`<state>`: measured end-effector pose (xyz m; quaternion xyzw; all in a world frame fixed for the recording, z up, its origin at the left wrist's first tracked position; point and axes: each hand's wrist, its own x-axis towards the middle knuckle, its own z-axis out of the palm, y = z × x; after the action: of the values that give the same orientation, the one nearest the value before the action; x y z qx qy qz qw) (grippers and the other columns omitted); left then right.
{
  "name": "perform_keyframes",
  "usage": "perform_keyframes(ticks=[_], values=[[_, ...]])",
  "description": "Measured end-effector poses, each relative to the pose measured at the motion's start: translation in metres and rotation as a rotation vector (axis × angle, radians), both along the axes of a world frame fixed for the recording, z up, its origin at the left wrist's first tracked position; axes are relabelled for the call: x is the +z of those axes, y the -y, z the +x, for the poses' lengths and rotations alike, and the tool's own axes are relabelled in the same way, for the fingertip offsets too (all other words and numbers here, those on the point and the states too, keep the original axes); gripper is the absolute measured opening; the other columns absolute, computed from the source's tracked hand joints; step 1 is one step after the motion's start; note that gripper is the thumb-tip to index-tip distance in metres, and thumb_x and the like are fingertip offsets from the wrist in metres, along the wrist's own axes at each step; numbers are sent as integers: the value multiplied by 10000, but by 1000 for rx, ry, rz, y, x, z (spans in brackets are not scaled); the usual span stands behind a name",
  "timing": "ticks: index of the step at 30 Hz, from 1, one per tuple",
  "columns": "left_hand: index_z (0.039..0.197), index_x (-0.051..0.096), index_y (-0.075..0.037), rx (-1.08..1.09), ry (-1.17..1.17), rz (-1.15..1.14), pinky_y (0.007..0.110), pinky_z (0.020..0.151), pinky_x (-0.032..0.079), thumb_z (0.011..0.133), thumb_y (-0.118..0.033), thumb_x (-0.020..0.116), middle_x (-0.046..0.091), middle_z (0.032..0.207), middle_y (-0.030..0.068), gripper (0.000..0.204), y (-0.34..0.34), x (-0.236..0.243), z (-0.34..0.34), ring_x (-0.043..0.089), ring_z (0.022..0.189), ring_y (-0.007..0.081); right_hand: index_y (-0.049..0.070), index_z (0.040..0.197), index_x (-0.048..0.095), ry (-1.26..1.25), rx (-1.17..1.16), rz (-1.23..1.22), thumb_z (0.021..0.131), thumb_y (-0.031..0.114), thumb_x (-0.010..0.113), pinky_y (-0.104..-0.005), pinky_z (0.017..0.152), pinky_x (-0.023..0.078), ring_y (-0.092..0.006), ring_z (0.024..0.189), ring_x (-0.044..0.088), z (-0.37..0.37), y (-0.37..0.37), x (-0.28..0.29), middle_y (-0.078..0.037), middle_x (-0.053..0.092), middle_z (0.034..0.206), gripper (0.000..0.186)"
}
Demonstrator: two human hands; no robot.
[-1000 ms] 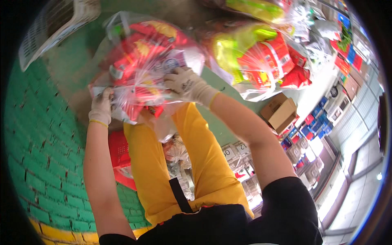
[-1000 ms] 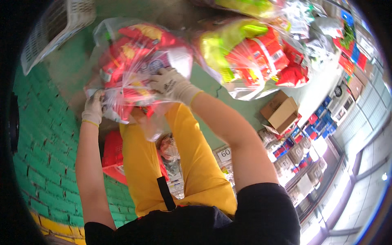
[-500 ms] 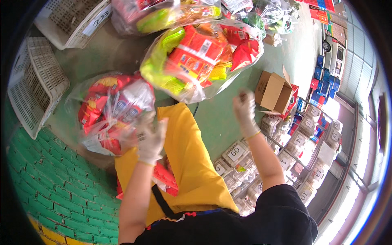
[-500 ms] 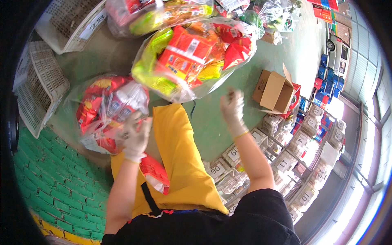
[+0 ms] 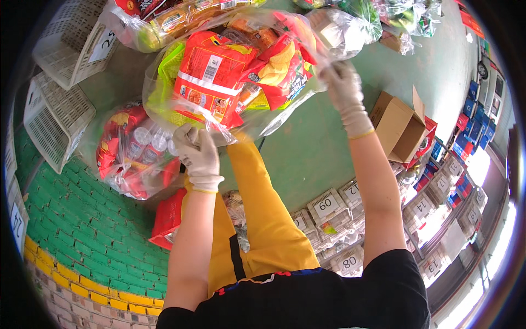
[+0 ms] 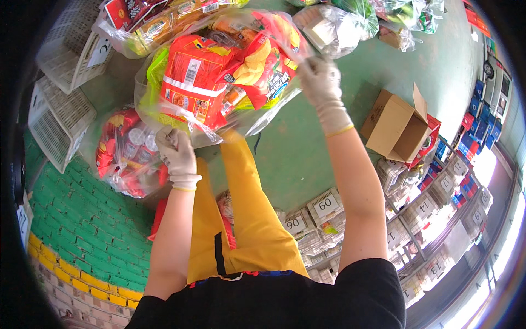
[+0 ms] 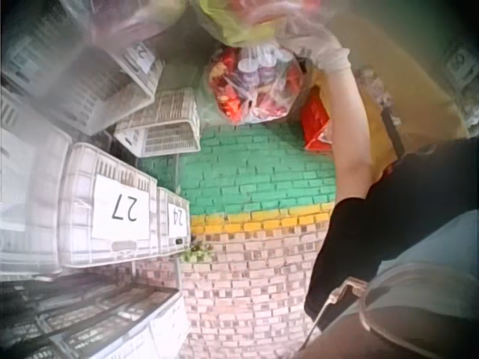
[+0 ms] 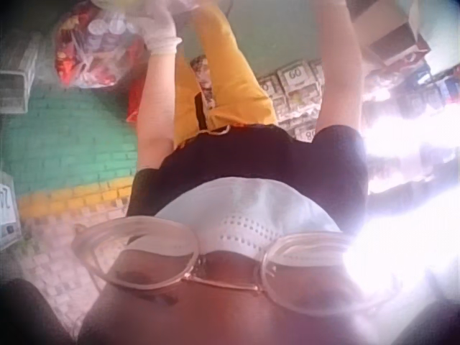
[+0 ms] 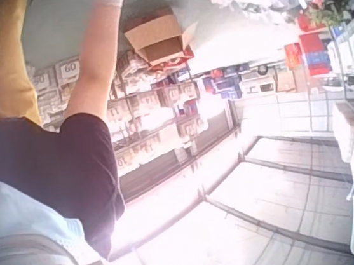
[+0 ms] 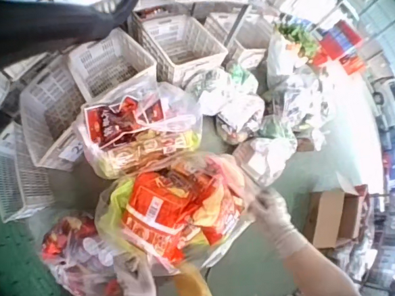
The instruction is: The person writes on a document, bags multiple snack packages into plastic bags, and places the bags into crates in a logistics environment.
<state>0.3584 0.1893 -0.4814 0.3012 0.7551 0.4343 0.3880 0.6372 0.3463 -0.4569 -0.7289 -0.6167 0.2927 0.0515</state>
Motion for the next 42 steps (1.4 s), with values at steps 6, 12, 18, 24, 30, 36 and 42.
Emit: perform_keyframes(ticks=[6,12,18,24,30,36,42], values=[[1281,406,-156,-708,-707,343,484,858,410,684,-180,707,444,1182,205,669,-149,10,86,495,1019,389,-54,985,595,-282,95,-30,814,116,537,-229,694,446,-118,735,558,-9,-35,10,-53,577,971,248],[1306,376,-251,-1081,-719,291,364,554,506,729,-176,635,499,935,179,637,-118,-32,78,590,678,276,-67,767,569,-701,-230,-213,807,107,502,-274,676,421,-149,673,506,4,-52,12,-79,553,706,191],[1059,593,-141,-1297,-430,-682,409,575,510,906,-241,459,633,889,100,227,-46,-23,70,642,756,258,-14,671,458,-724,-340,-175,801,36,403,-304,739,406,-189,711,490,-6,-46,23,-84,487,712,150],[1234,455,-12,-1776,-737,-250,395,809,459,813,-187,556,457,1265,193,467,-73,23,78,489,1145,192,-49,761,525,-691,-350,-224,784,62,449,-284,744,394,-170,730,506,-14,-34,28,-85,534,748,137],[1259,430,-102,-1265,-329,-340,454,1000,342,891,-154,451,445,1257,149,371,-22,-88,63,430,1166,329,-42,788,545,-664,-239,-384,831,112,507,-249,696,410,-121,708,508,-36,-33,32,-47,544,743,165],[1041,481,25,112,-51,-486,371,863,432,837,-258,582,534,985,112,363,-44,14,-1,529,935,211,-35,981,602,-485,-203,-506,877,244,519,-239,550,433,-95,580,523,-34,-38,38,-15,526,678,309],[916,495,-45,648,587,-143,243,645,403,879,-225,534,490,743,0,188,-28,30,-9,466,665,91,9,876,610,-991,-441,-670,890,193,424,-266,544,409,-111,609,508,5,-79,40,-25,541,648,262]])
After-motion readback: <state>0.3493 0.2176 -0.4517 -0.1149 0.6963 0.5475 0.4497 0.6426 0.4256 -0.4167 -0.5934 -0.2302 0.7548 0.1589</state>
